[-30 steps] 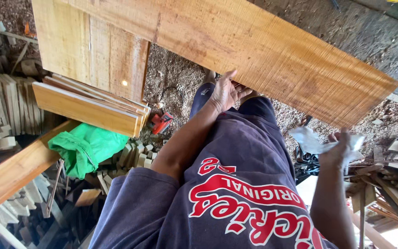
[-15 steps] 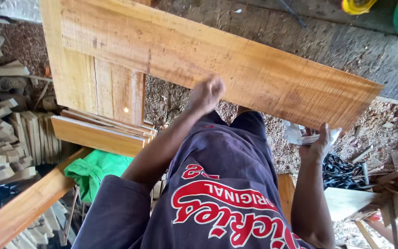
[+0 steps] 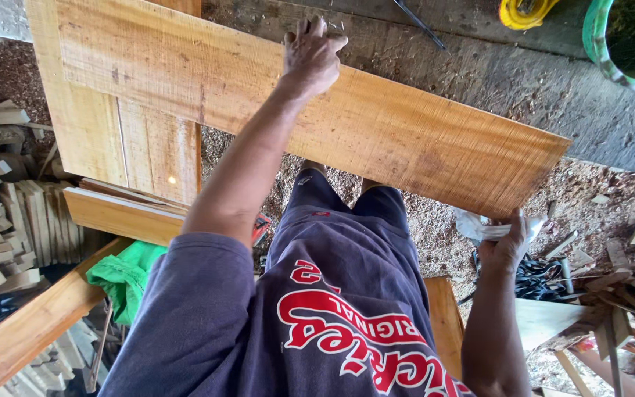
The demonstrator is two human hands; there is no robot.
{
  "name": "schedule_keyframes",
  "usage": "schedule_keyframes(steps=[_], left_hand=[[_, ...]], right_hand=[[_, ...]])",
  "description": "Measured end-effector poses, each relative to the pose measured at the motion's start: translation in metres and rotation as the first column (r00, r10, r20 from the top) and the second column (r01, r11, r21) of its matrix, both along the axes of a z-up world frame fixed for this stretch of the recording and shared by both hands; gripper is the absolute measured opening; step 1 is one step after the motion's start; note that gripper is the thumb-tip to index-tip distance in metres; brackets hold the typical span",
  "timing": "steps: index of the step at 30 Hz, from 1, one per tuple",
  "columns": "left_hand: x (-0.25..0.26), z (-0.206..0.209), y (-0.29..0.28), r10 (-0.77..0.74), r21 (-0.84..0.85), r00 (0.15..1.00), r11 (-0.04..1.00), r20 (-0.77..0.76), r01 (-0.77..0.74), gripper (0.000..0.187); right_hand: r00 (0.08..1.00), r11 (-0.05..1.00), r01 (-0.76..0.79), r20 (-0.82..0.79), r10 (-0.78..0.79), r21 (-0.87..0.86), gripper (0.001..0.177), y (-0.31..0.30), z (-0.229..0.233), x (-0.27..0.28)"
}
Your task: The person applies a line of white adhesive to the edges of long wooden boards and uses a cloth to spread it along the surface.
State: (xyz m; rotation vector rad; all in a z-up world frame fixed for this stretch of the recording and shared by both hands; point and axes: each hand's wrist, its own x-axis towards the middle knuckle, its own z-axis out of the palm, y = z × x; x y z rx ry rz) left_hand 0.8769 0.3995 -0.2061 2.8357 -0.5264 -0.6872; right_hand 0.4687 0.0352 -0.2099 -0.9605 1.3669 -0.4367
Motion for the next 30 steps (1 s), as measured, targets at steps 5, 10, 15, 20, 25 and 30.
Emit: schedule_keyframes(steps=[5, 10, 15, 20, 25, 30], left_hand=[[-0.052, 0.102, 0.047, -0.337, -0.199, 0.917, 0.904, 0.215, 0.379, 0.083], [-0.107, 0.115, 0.088, -0.516, -0.207, 0.842, 0.816, 0.156, 0.539, 0.120], [-0.124, 0.069, 0.110, -0.471, -0.113, 0.857, 0.859, 0.208, 0.500, 0.121], [-0.123, 0.063, 0.112, -0.396, -0.069, 0.841, 0.891, 0.368, 0.449, 0.110], [-0.097, 0.119, 0.109, -0.322, -0.168, 0.737, 0.846, 0.594, 0.505, 0.083], [-0.047, 0.151, 0.085, -0.510, -0.101, 0.755, 0.798, 0.412, 0.594, 0.096]], right_hand=[[0.979, 0.991, -0.128, -0.156, 0.132, 0.032, 0.025, 0.020, 0.059, 0.032], [0.957, 0.993, -0.093, -0.283, 0.068, -0.079, 0.028, 0.028, 0.118, 0.060], [0.965, 0.982, -0.182, -0.203, 0.168, -0.053, 0.028, 0.033, 0.166, 0.087], [0.920, 0.986, -0.165, -0.363, 0.147, -0.019, 0.036, 0.010, 0.175, 0.086], [0.925, 0.978, -0.208, -0.323, 0.198, 0.004, 0.030, 0.005, 0.207, 0.102], [0.938, 0.970, -0.242, -0.253, 0.235, 0.006, 0.029, -0.012, 0.223, 0.117]])
